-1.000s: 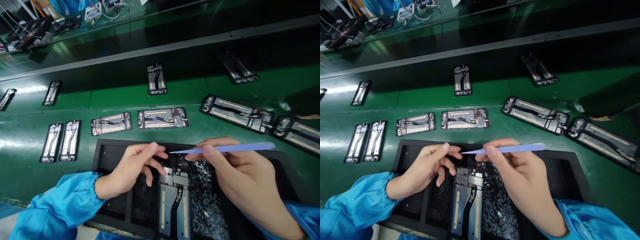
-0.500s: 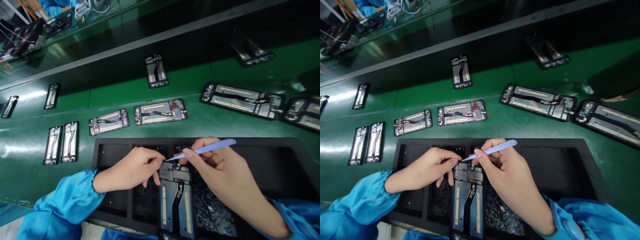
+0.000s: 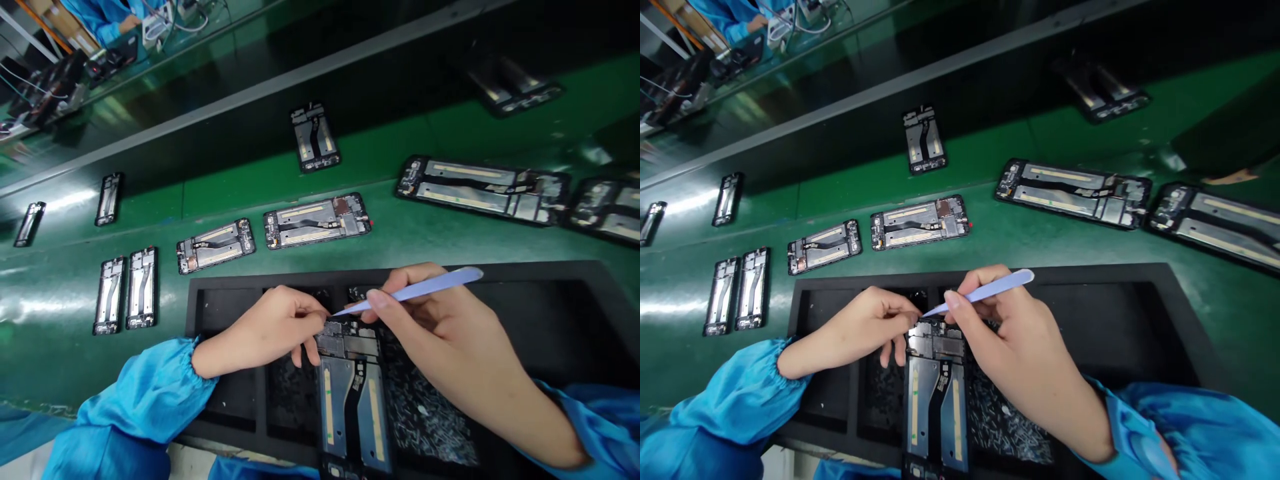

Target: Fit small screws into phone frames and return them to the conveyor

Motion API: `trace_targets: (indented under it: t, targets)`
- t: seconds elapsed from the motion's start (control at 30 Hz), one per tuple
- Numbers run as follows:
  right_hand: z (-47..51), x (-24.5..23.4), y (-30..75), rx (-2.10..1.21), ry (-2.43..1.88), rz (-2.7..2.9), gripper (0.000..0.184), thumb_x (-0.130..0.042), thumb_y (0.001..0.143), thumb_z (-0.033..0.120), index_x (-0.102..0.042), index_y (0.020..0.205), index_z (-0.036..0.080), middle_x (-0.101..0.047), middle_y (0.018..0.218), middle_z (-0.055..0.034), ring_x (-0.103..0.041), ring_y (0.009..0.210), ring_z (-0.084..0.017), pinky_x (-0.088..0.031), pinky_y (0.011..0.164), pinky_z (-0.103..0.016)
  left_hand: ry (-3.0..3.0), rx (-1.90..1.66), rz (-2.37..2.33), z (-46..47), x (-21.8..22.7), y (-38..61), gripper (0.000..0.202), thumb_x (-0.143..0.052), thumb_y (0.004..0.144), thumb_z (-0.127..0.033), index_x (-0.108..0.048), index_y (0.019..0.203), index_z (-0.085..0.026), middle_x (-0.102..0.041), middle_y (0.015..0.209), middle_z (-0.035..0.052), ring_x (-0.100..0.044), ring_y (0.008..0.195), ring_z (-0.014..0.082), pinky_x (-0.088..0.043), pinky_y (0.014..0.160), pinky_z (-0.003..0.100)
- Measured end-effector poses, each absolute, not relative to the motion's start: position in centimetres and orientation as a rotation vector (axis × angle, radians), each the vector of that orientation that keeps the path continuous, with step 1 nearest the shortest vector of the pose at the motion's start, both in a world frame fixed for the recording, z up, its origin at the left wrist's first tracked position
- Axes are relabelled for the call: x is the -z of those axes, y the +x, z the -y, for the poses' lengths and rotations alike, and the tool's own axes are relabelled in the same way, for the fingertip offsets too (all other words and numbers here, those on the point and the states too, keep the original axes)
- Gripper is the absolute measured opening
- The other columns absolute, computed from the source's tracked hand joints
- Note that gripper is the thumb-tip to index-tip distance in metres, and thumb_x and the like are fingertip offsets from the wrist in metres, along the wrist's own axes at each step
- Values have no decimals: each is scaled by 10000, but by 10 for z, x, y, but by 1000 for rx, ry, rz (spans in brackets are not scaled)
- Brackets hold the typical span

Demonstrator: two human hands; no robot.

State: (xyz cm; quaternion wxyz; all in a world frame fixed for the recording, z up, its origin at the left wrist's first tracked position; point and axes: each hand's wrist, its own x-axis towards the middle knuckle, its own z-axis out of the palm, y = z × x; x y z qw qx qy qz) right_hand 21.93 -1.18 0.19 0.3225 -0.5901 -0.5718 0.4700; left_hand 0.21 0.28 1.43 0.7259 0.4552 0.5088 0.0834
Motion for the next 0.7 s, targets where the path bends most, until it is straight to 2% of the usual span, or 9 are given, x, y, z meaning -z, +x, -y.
trace_targets:
  t: [0.2, 0.43, 0.53, 0.63, 0.7]
  targets:
    - [10, 0, 221, -1274, -1499, 1450, 311, -645, 946, 564, -544, 918, 271, -718, 728, -11, -744, 710, -209, -571, 580, -292, 987, -193, -1162, -2, -16, 5, 172, -496, 827, -146, -664, 862, -140, -641, 545, -22, -654, 478, 119, -520, 423, 162]
    - [2, -5, 220, -1297, -1435, 1393, 329, -649, 942, 558, -539, 895, 253, -688, 700, -6, -713, 671, -196, -561, 587, -294, 980, -176, -1184, -2, -11, 9, 109, -536, 827, -149, -645, 834, -145, -644, 531, -18, -599, 419, 101, -520, 423, 169]
    - [-1, -7, 220, -1331, -1429, 1393, 355, -655, 929, 580, -536, 887, 249, -692, 698, -13, -719, 683, -199, -551, 576, -286, 1030, -178, -1208, -3, -16, 7, 135, -543, 866, -193, -664, 889, -138, -635, 540, -18, -597, 421, 111, -511, 412, 180]
    - [-4, -7, 223, -1352, -1371, 1302, 391, -674, 907, 613, -533, 897, 249, -702, 720, -15, -741, 736, -207, -584, 645, -302, 1140, -223, -1314, 9, -36, 0, 274, -558, 939, -322, -673, 1106, -138, -680, 669, 2, -634, 478, 131, -492, 403, 191]
    - [-6, -8, 225, -1351, -1343, 1197, 432, -699, 876, 641, -549, 957, 245, -714, 734, -14, -753, 746, -214, -609, 703, -335, 1356, -297, -1532, 34, -51, -2, 369, -543, 975, -380, -638, 1257, -163, -746, 898, 54, -678, 569, 139, -550, 486, 226]
